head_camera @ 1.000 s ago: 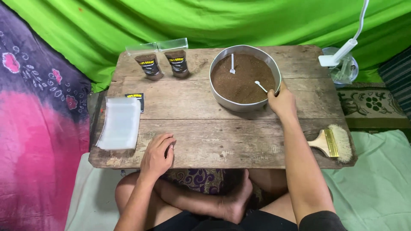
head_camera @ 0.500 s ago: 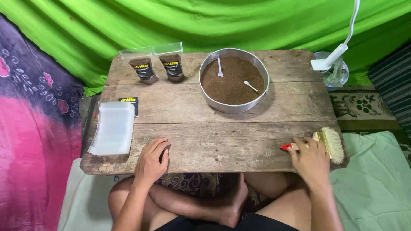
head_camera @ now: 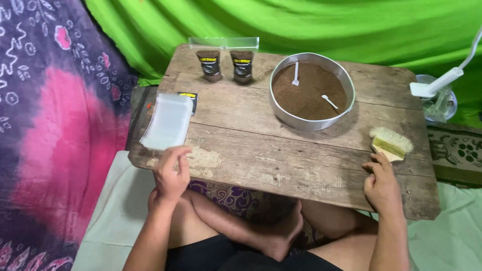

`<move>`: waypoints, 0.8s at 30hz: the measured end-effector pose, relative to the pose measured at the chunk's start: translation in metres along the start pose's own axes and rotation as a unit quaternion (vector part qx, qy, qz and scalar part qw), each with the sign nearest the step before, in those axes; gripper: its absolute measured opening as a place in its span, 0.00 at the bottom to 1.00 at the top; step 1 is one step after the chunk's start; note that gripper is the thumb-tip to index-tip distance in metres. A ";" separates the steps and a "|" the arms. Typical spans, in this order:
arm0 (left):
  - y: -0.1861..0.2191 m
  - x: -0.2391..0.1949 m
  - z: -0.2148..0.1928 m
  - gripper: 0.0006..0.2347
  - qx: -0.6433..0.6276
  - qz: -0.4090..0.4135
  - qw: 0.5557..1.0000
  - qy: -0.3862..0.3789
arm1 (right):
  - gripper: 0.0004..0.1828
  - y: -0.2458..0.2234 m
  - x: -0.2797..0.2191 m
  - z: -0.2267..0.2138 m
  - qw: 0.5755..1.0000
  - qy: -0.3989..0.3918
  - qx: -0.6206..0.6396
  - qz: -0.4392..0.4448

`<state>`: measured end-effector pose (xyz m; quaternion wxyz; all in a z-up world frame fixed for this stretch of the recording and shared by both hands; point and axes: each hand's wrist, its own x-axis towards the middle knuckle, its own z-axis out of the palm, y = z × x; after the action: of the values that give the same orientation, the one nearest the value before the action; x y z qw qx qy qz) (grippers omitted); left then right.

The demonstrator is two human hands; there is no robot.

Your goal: Preparing and sorting small plastic bags and inserting labels into them for coffee packaging.

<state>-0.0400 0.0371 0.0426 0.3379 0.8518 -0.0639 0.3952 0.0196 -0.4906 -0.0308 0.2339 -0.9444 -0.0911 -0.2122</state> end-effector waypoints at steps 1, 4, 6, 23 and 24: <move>-0.009 0.012 -0.010 0.10 0.005 -0.005 1.000 0.003 | 0.20 -0.002 -0.002 0.000 1.000 -0.005 0.002 -0.005; -0.053 0.041 -0.032 0.09 0.090 -0.042 0.995 0.017 | 0.21 -0.007 -0.003 0.002 0.999 0.028 0.010 -0.022; -0.106 0.053 -0.035 0.11 0.151 -0.098 0.983 -0.020 | 0.17 -0.011 -0.007 0.002 0.998 0.056 -0.039 0.005; -0.202 0.069 -0.031 0.13 0.113 -0.366 0.898 -0.218 | 0.13 0.017 -0.014 0.019 0.992 0.081 -0.100 0.004; -0.201 0.070 -0.032 0.11 0.089 -0.371 0.901 -0.206 | 0.13 0.017 -0.015 0.019 0.991 0.083 -0.104 0.009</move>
<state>0.0626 0.2214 0.0017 0.3621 0.9029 0.2235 0.0611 0.0180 -0.4975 -0.0597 0.1432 -0.9435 -0.0402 -0.2960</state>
